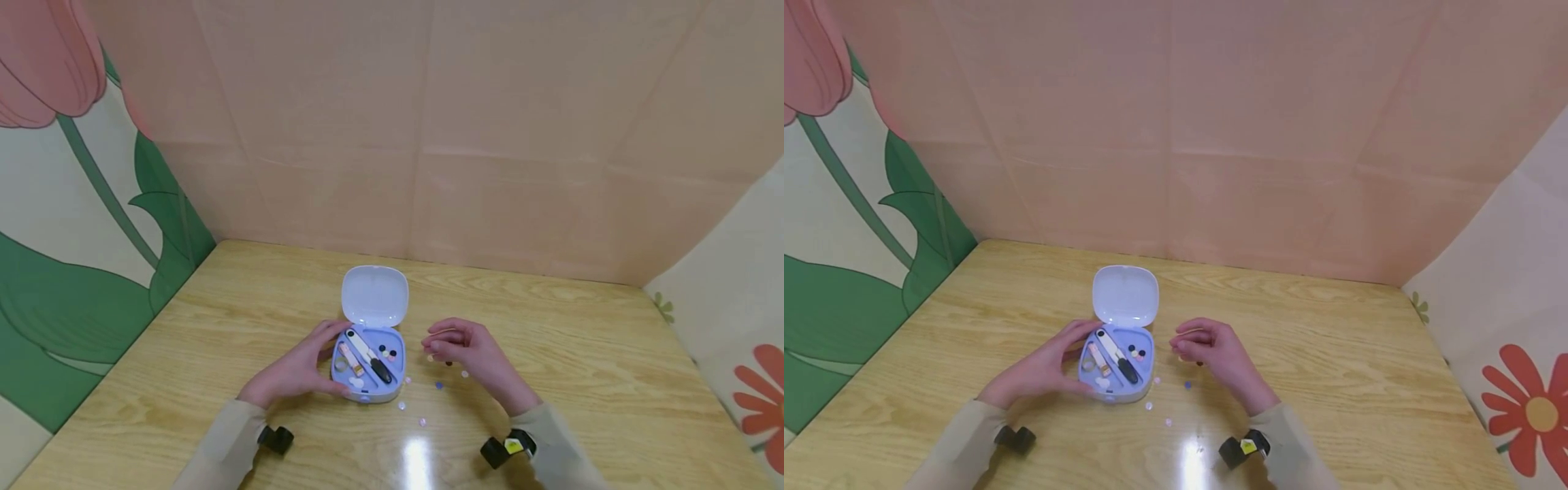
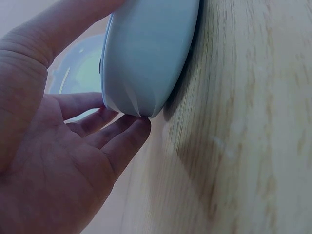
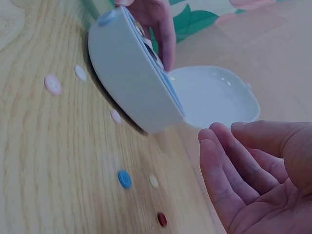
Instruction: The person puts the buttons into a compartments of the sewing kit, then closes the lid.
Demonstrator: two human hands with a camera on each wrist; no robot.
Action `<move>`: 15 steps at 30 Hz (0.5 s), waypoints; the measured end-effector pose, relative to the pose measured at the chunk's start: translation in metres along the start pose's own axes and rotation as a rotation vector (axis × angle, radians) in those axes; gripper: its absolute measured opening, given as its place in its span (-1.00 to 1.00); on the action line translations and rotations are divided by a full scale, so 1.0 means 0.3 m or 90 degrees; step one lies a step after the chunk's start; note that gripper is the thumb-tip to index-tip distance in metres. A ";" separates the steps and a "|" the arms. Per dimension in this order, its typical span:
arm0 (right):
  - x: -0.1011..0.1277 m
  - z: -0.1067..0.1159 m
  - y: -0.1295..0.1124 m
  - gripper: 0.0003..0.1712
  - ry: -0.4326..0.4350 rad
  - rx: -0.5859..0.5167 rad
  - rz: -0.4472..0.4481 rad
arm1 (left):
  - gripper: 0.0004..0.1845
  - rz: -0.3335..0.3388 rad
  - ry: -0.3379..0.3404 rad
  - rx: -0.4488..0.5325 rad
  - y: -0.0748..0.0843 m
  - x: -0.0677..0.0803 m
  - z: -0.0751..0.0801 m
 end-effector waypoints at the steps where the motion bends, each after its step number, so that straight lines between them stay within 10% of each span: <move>1: 0.002 0.009 0.001 -0.61 0.001 -0.004 0.001 | 0.08 0.002 -0.001 -0.001 0.014 0.005 0.000; 15: 0.059 0.094 0.011 -0.53 0.002 -0.033 0.018 | 0.11 0.002 0.006 -0.022 -0.079 -0.029 -0.001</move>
Point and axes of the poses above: each hand's wrist, its own x-axis away from the middle knuckle, its own z-axis out of the back of the hand, y = z × x, the point moved 10 cm from there along -x, towards the middle knuckle, and after that the axes turned 9 degrees about z, right-handed, at the moved point
